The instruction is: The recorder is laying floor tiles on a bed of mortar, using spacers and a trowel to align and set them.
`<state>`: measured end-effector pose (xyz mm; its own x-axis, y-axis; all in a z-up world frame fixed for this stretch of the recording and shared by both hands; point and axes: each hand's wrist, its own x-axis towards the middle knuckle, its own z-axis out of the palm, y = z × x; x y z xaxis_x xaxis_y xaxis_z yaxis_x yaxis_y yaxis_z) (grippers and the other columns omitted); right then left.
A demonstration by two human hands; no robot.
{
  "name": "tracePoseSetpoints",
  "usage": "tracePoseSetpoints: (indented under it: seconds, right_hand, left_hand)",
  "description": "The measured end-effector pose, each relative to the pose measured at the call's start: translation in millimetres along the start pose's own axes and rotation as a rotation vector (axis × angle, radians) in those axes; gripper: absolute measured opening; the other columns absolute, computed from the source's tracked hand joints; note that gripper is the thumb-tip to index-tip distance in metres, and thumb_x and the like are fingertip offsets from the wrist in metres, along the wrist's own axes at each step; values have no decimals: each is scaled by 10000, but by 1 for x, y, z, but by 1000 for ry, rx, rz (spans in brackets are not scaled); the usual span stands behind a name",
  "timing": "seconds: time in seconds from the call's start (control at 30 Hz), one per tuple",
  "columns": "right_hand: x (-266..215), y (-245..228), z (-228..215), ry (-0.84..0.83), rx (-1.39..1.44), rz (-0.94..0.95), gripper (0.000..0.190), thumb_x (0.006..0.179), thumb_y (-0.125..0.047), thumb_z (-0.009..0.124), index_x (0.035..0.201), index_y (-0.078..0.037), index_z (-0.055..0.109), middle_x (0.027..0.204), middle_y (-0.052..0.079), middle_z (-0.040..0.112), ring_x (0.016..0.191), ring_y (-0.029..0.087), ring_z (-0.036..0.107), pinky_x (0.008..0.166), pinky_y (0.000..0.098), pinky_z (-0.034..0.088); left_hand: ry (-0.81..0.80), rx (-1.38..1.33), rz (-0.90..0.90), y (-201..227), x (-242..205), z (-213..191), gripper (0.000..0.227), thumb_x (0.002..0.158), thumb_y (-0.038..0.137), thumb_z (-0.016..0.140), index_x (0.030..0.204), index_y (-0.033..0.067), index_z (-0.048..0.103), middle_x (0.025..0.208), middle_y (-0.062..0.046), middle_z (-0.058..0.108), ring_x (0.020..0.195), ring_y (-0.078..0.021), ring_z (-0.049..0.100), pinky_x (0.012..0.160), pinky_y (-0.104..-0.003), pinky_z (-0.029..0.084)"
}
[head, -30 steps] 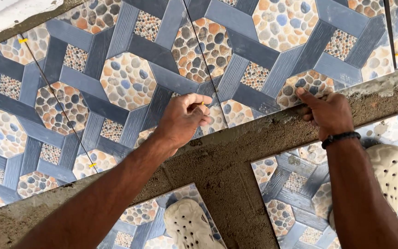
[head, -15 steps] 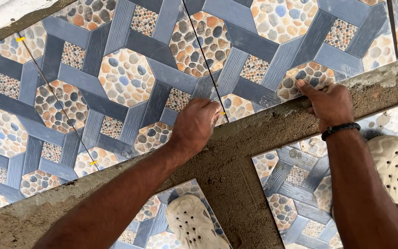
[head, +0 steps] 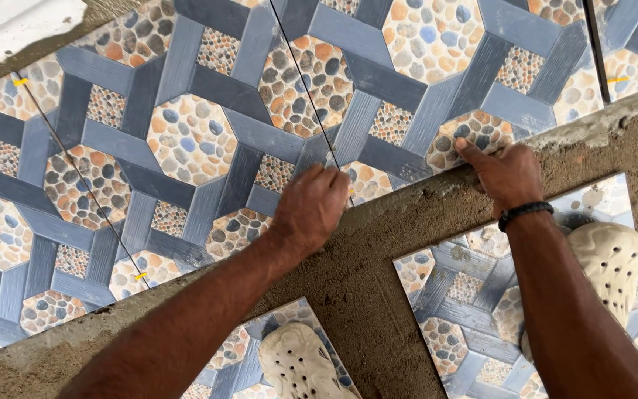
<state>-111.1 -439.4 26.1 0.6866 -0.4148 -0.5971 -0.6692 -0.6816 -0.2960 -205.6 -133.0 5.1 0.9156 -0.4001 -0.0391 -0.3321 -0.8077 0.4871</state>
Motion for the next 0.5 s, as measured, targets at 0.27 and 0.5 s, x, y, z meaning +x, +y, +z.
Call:
tracePoseSetpoints:
  seconds: [0.27, 0.5]
  right_hand:
    - [0, -3, 2, -10, 232, 42, 466, 844, -379, 861, 660, -99, 536, 682, 78, 606, 495, 131, 454, 436, 327, 423]
    - [-8, -8, -1, 13, 285, 68, 479, 841, -342, 862, 650, -137, 473, 662, 56, 563, 501, 144, 394, 431, 333, 367]
  left_hand:
    - [244, -128, -21, 4, -16, 10, 94, 968, 83, 661, 968, -10, 643, 861, -147, 681, 787, -223, 618, 714, -381, 578]
    - [147, -96, -65, 5, -13, 16, 80, 1000, 92, 644, 941, 39, 648, 835, -110, 666, 790, -217, 582, 765, -391, 546]
